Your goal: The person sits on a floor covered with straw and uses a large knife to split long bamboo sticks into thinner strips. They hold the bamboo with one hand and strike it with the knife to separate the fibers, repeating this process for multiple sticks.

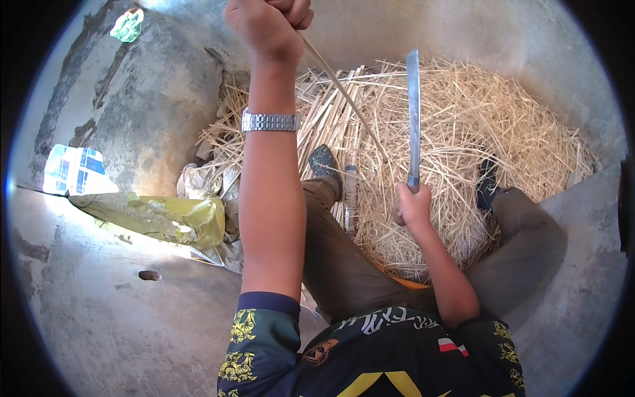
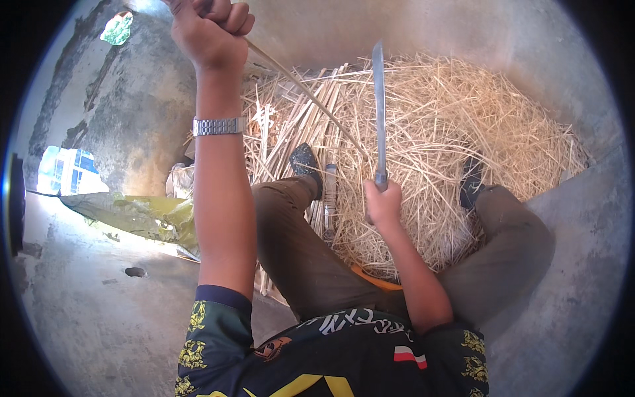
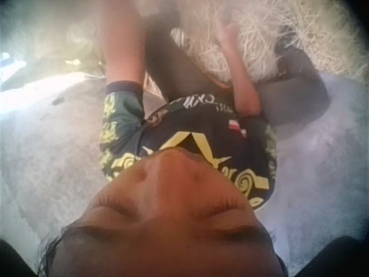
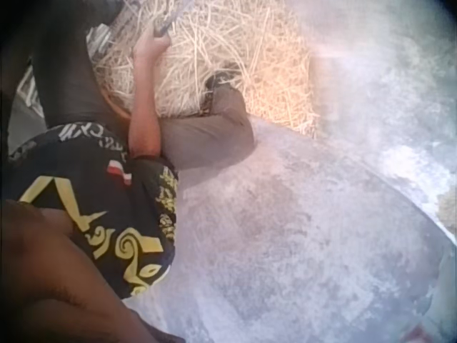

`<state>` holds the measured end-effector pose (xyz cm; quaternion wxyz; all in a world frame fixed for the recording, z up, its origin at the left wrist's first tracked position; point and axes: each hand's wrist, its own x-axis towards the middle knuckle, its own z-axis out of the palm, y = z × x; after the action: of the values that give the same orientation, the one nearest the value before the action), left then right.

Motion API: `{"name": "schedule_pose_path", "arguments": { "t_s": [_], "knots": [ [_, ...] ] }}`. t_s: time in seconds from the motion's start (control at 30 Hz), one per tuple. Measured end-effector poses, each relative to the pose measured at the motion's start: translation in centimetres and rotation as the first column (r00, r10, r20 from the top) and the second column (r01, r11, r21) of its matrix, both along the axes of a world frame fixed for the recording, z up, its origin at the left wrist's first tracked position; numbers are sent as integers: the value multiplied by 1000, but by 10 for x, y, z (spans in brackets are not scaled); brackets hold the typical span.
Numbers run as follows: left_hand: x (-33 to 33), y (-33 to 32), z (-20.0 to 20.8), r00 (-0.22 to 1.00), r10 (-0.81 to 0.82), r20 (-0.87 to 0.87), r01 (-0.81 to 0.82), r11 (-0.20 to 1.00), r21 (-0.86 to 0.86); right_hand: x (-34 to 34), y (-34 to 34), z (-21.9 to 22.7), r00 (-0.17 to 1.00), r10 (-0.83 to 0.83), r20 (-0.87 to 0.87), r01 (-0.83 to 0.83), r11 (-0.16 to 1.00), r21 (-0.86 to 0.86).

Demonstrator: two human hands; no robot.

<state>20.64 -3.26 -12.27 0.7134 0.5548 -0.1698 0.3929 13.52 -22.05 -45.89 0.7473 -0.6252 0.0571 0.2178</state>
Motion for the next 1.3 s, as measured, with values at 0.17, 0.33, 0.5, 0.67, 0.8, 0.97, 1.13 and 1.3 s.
{"name": "schedule_pose_path", "arguments": {
  "t_s": [0.17,0.33,0.5,0.67,0.8,0.97,1.13,1.3],
  "knots": [
    [-4,-7,3,990,-70,-119,60,995,-80,-23,-6,-37,951,237,-197,-290,905,-311],
    [-24,3,3,993,65,-98,-55,994,99,-8,-9,-15,978,137,-155,-181,929,-323],
    [-29,9,-1,992,121,-42,-117,990,84,-14,-6,-5,999,20,47,-15,993,-116],
    [-30,11,2,994,70,-84,-65,996,57,-24,1,-46,965,162,-204,-217,934,-285],
    [-32,18,1,991,112,-74,-110,993,39,-3,-10,-39,992,76,-99,-102,952,-287],
    [-28,19,-2,994,102,-45,-100,994,42,-9,-16,6,998,-58,4,58,998,-13],
    [-16,-4,4,995,90,-43,-87,995,49,-24,-3,-42,980,169,-103,-196,909,-367],
    [-25,10,1,985,169,-41,-168,985,44,0,-20,-16,993,-23,-114,-6,968,-249]
  ]
}}
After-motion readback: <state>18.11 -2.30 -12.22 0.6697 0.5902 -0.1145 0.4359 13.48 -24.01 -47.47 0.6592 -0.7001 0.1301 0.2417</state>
